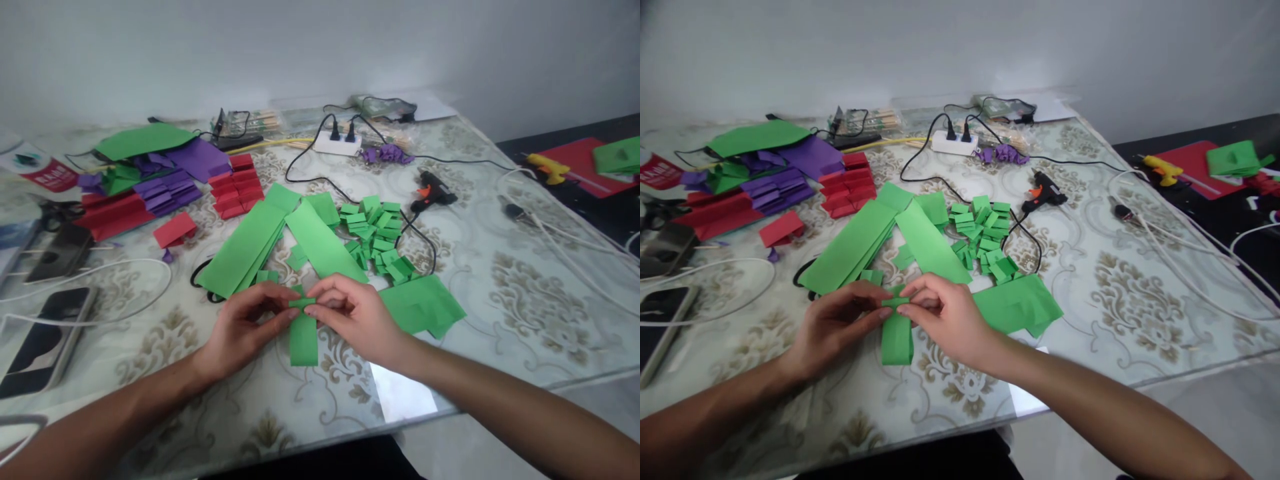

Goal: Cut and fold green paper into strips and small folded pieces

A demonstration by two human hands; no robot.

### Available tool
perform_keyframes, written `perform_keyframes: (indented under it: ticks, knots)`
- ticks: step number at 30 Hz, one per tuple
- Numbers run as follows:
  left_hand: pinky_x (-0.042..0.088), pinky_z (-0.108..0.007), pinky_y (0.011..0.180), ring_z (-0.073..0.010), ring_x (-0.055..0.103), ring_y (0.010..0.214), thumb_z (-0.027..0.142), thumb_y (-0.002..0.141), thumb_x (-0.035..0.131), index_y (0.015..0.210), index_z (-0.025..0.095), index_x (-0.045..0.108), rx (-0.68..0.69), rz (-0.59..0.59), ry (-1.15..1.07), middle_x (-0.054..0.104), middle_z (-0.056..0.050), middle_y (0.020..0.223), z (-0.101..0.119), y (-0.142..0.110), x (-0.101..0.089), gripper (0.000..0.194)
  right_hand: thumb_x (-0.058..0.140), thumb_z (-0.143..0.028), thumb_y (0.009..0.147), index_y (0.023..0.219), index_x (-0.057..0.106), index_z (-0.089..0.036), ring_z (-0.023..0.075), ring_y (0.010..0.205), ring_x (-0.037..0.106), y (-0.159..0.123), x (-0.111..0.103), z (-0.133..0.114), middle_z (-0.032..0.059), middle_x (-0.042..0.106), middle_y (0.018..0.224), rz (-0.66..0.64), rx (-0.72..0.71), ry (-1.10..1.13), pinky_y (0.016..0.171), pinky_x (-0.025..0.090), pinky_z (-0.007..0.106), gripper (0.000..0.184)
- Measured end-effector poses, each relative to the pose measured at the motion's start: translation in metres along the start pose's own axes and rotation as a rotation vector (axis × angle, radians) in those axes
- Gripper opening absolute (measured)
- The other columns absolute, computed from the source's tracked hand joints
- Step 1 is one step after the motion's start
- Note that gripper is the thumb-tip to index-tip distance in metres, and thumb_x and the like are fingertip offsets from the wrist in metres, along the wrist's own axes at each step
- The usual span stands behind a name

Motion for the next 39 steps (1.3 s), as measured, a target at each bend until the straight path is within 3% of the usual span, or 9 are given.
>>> perform_keyframes:
  ticks: [11, 39]
  knots:
    - [0.057, -0.017, 0.067, -0.0110, 0.068, 0.074, 0.020, 0.085, 0.081, 0.102, 0.025, 0.080, 0.045, 0.011, 0.036, 0.074, -0.001, 0.087, -0.0017, 0.0000, -0.0009, 0.019, 0.084, -0.033, 0.082, 0.094, 0.069, -0.020, 0.0117, 0.064, 0.064, 0.0026, -0.0008, 0.0043, -0.0021, 0.072, 0.072, 0.006, -0.016, 0.053, 0.059, 0.047, 0.022, 0.024]
    - [0.058, -0.015, 0.066, -0.0108, 0.071, 0.071, 0.021, 0.084, 0.082, 0.096, 0.024, 0.082, -0.021, 0.044, 0.020, 0.077, 0.000, 0.080, 0.0008, 0.0018, -0.0017, 0.013, 0.080, -0.032, 0.086, 0.095, 0.065, -0.021, 0.0112, 0.061, 0.060, 0.0003, 0.0009, 0.0019, -0.0026, 0.070, 0.072, 0.006, -0.033, 0.033, 0.057, 0.042, 0.023, 0.021]
Point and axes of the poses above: each hand's wrist, its own y-axis towards the middle knuckle, its own x-axis out of the palm, z = x × y, the point moved 2 cm from there along y, towards the middle knuckle
